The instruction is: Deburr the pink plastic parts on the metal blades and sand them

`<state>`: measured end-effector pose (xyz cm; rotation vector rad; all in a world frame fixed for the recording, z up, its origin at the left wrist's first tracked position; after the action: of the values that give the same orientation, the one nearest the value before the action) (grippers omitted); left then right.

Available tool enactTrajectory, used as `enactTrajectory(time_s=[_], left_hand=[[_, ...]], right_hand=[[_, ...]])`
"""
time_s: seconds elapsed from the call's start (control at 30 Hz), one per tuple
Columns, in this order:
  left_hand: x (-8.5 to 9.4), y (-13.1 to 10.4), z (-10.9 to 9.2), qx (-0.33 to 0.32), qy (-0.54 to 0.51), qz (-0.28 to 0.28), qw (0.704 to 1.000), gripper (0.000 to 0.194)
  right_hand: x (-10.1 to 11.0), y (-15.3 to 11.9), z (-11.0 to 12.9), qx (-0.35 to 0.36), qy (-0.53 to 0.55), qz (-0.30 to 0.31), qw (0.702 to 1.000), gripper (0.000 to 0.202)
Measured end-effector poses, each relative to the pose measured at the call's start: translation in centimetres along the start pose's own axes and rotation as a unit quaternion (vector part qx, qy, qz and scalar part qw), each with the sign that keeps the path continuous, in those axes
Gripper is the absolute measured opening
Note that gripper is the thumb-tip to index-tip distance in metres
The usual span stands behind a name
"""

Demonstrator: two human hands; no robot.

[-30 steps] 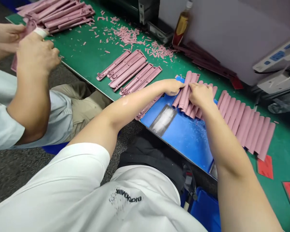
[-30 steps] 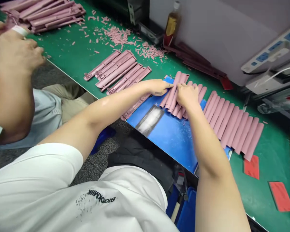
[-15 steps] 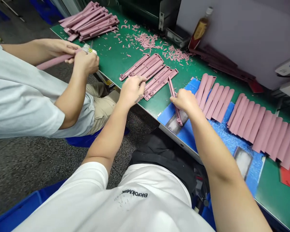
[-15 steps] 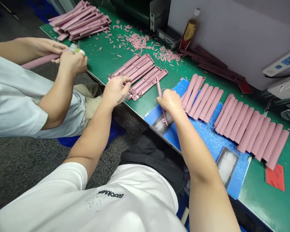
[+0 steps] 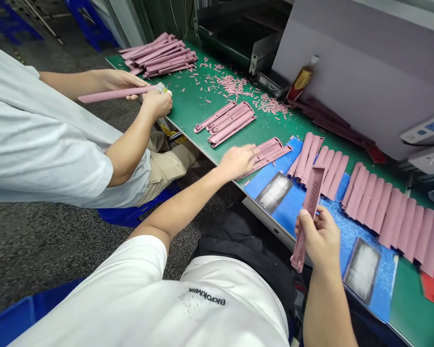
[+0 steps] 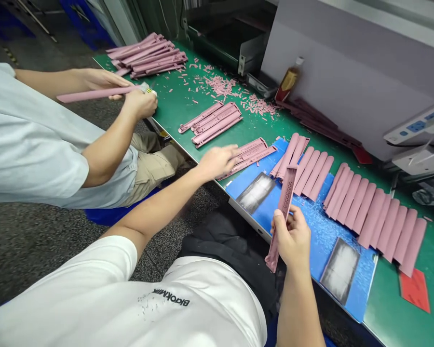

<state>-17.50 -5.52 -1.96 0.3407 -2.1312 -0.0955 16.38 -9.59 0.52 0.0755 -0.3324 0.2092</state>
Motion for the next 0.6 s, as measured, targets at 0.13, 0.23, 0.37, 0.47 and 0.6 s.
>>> enactTrajectory(time_s=[0.13, 0.23, 0.37, 0.47, 0.6], left_hand=[[4.3, 3.8, 4.5, 0.107, 0.068, -0.048, 0.991, 0.036], [4.7, 4.5, 5.7, 0.150, 0.149, 0.029, 0.977, 0.036], [3.3, 3.0, 3.0, 0.112, 0.191, 0.035, 0.975, 0.035], [2.8, 2.5, 0.9, 0.109, 0.183, 0.033, 0.976, 0.032], [3.8, 2.2, -0.5, 0.143, 0.131, -0.016, 0.981, 0.031]], right_hand=[[0.4, -1.2, -0.6, 0.003, 0.007, -0.007, 1.000, 0.044], [1.2, -1.9, -0.9, 0.005, 0.016, -0.015, 1.000, 0.042], [2.5, -2.3, -1.6, -0.006, 0.018, -0.032, 0.999, 0.043], [2.8, -2.4, -1.9, -0.014, -0.004, -0.059, 0.998, 0.045], [3.4, -2.8, -1.6, -0.036, 0.049, -0.117, 0.991, 0.043]])
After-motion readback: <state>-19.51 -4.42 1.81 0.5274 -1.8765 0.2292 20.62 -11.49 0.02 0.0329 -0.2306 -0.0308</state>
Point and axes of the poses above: each hand's wrist, its own y-axis towards the middle knuckle, its own x-axis out of the back of the hand, z = x × y, the point moved 3 cm from there along y, towards the middle knuckle, and after that the axes turned 3 degrees about x, right-handed, at the moved point
